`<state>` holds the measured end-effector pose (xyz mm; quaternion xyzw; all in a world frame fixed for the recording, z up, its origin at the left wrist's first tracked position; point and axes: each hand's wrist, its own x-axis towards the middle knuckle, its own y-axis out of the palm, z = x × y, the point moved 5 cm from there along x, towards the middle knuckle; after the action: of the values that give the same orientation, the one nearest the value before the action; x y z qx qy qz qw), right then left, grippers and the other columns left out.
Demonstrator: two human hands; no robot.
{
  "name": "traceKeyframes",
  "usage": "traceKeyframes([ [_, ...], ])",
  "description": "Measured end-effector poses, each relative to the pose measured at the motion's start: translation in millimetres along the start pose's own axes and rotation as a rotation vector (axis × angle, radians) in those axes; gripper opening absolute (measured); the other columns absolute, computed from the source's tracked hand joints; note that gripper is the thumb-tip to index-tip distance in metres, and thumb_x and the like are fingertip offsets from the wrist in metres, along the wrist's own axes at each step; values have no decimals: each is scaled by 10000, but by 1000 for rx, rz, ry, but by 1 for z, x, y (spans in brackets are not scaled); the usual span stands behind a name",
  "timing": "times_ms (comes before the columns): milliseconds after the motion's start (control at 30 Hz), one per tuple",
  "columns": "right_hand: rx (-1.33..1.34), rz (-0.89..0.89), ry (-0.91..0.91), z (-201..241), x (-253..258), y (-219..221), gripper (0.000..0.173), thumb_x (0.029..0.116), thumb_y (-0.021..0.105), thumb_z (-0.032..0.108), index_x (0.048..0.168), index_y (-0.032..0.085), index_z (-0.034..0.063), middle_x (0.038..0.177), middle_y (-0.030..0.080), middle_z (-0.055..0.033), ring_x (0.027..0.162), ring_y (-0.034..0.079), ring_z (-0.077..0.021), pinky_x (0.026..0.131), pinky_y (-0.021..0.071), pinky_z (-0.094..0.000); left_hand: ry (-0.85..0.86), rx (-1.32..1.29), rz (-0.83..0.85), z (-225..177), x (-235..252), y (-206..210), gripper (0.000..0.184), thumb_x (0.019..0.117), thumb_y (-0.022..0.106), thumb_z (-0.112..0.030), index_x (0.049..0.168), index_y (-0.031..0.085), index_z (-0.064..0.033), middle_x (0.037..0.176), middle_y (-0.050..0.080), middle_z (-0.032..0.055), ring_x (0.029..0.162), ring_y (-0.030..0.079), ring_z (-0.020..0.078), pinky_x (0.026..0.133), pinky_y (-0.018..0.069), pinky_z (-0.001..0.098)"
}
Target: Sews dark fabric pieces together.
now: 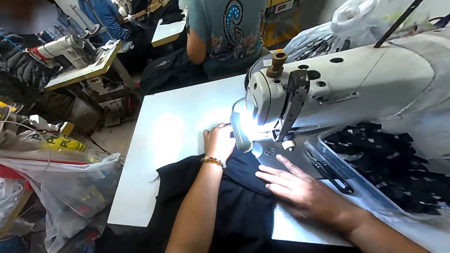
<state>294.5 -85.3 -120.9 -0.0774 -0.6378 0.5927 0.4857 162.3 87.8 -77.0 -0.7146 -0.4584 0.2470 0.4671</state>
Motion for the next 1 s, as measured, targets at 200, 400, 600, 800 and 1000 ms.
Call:
traceKeyframes([
  [200,-17,-76,88,-5,1,0,305,951,456,160,839,727,79,1144,761,-88,1253,653,-273,1167,368,-612,77,41,11,-7,20,14,273,978,617,-161,1197,714,-30,1247,706,124,1155,651,272,1015,419,535],
  [400,-52,-85,128,-5,1,5,296,964,466,156,854,730,81,1167,759,-96,1241,662,-283,1142,410,-599,107,-40,39,-7,29,16,298,969,667,-205,1221,717,-54,1263,705,124,1171,645,264,1056,389,540],
  [600,-75,-86,139,-2,2,9,281,977,457,154,855,699,79,1176,755,-112,1247,657,-294,1139,413,-581,112,-29,110,-9,34,15,271,961,666,-162,1197,712,-37,1233,706,124,1146,640,247,1064,373,502],
  [800,-100,-85,135,2,2,11,289,985,446,156,868,698,75,1202,746,-123,1255,652,-304,1141,415,-571,129,-49,106,-6,37,20,314,927,698,-139,1209,699,0,1263,693,141,1158,634,239,1064,365,482],
  [1000,-106,-75,128,8,7,13,290,987,461,150,899,721,59,1176,751,-131,1247,655,-322,1139,421,-582,156,-27,26,-8,28,17,348,939,705,-189,1257,682,-50,1316,665,123,1229,597,261,1078,374,496],
])
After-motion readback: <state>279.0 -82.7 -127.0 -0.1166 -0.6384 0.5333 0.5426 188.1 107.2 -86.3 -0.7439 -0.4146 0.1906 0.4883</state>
